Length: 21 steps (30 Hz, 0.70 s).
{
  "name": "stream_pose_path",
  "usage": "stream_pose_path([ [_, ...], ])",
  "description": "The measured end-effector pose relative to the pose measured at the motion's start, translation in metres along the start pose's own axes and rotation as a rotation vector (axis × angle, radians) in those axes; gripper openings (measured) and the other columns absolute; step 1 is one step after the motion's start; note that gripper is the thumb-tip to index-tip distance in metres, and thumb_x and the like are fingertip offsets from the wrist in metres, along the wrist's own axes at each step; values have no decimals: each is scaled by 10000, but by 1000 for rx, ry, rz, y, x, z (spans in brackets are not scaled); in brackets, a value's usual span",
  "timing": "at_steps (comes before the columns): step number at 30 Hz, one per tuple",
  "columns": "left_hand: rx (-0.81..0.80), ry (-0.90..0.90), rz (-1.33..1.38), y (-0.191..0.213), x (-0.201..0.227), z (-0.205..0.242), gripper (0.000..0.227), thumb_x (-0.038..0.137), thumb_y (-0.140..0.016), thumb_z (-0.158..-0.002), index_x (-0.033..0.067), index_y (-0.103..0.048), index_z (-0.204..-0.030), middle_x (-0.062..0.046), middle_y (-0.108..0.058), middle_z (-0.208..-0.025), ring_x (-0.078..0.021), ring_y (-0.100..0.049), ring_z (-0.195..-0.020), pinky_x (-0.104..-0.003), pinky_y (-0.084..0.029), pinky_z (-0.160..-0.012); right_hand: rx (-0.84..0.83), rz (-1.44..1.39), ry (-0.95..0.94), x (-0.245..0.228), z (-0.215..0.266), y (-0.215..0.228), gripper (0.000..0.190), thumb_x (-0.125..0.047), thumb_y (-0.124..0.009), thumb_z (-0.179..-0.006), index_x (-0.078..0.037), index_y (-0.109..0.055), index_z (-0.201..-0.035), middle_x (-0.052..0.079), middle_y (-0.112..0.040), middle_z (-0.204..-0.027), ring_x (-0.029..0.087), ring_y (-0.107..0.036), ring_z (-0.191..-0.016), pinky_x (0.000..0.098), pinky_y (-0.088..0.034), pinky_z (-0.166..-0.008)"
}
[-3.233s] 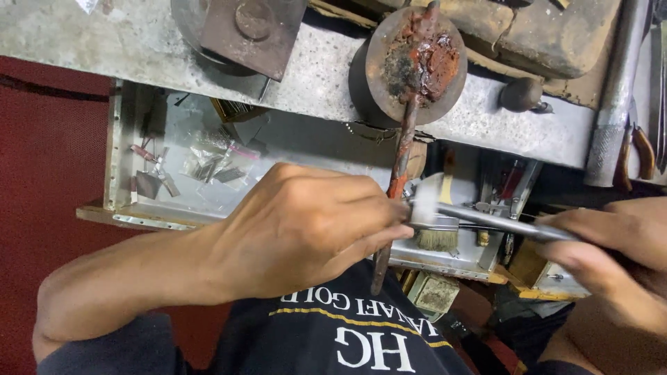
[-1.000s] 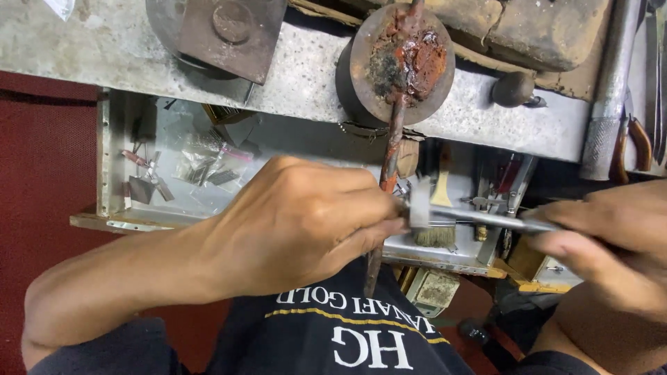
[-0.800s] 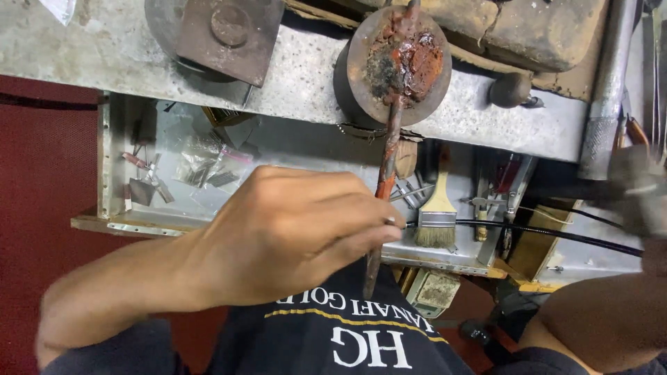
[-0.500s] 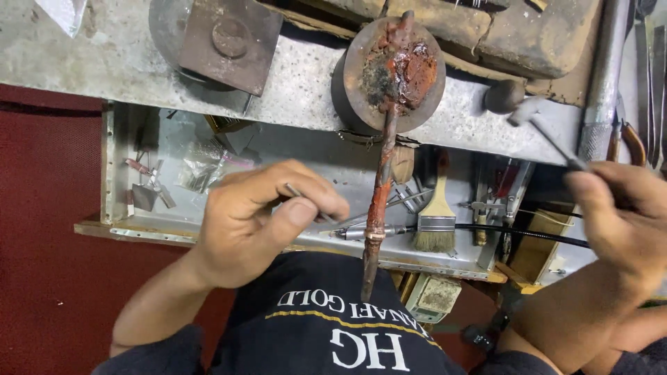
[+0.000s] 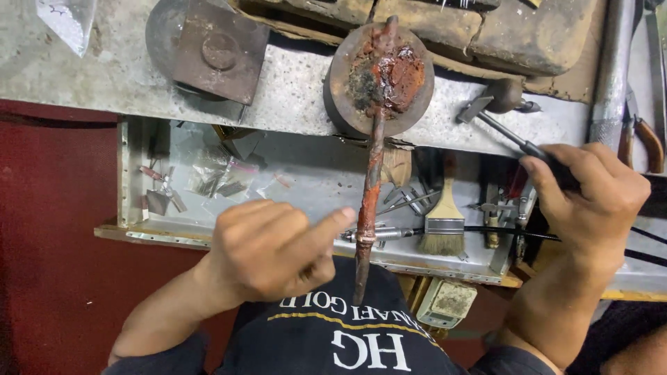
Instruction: The person holds a reddish metal rod clamped in a vise and repeatedly taps a small metal ring on the rod with a hammer. They rotate the rod and adjust the ring's position between taps, continuing the process throughout the clip.
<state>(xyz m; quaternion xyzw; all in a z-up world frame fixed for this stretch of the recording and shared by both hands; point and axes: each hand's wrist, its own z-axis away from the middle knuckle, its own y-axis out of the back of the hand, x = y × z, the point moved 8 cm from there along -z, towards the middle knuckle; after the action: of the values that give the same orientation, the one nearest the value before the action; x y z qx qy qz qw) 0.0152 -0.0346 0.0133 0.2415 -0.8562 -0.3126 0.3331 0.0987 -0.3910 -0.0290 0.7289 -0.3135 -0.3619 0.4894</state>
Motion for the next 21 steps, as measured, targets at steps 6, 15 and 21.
stream_pose_path([
  [6, -96, 271, 547, -7, -13, -2, 206, 43, -400, -989, 0, -594, -935, -40, -493, -645, -128, -403, -467, -289, -308, -427, 18, 41, 51, -5, 2, -3, 266, -115, -843, -1181, 115, -762, -1075, 196, -681, -890, 315, -596, -735, 403, -437, -661],
  [15, -125, 144, 589, 22, 2, -45, 153, 58, -614, -1017, -19, -699, -1118, -157, -746, -1003, -249, -750, -860, -330, -626, -767, 39, -81, -69, 0, 29, 14, 276, -81, -769, -1212, 169, -722, -1105, 245, -588, -891, 362, -508, -756, 463, -388, -735],
  [21, -107, 372, 633, 5, -7, -22, 212, 57, -409, -988, -10, -578, -879, -72, -447, -676, -195, -396, -559, -345, -332, -562, 32, -35, 55, -16, 8, 4, 260, -107, -857, -1132, 144, -805, -1091, 229, -674, -902, 318, -596, -739, 392, -429, -657],
])
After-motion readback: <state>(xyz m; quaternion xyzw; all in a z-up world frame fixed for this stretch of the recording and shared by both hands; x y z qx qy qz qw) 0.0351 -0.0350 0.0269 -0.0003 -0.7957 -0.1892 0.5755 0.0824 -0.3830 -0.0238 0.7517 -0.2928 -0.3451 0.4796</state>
